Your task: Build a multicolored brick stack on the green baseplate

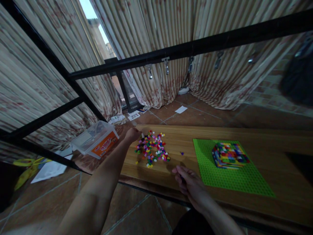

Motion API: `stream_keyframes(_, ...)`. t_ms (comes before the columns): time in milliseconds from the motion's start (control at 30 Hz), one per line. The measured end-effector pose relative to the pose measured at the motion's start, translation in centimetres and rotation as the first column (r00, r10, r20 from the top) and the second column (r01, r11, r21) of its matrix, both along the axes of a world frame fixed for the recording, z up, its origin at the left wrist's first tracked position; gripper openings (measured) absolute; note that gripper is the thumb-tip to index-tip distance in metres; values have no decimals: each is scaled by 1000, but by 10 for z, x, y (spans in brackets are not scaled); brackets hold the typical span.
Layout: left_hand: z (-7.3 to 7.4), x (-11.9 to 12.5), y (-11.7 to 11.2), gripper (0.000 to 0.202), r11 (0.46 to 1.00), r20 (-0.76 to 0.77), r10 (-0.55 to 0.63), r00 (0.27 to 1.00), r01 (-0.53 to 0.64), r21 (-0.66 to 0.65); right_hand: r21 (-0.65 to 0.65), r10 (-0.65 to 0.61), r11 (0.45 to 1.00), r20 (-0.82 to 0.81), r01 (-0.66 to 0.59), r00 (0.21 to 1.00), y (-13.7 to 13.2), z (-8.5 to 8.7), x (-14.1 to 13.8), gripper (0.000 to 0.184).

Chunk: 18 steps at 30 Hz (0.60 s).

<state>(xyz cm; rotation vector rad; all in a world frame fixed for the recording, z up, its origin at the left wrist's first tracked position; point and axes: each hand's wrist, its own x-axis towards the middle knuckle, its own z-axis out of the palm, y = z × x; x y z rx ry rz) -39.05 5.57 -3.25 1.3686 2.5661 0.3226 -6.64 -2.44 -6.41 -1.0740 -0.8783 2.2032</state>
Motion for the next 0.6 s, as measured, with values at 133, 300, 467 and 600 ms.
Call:
stream_keyframes(133, -4, 0, 10, 30, 1000, 3, -8, 1000, 8, -15, -4, 1, 1000, 2, -1, 1000, 0, -2, 1, 45)
stream_keyframes(300, -7, 5, 23, 20, 999, 58, 38, 998, -37, -25, -12, -1, 1000, -24, 0, 1000, 1, -3, 2, 44)
stream_keyframes(467, 13, 15, 16, 17, 996, 223, 60, 973, -73, 51, -6, -5, 1000, -1, 5, 1000, 2, 1, 4, 45)
stream_keyframes(600, 34, 50, -14, 31, 982, 434, -50, 899, -36, 186, 5, -34, 999, 27, 34, 999, 5, 10, 9, 46)
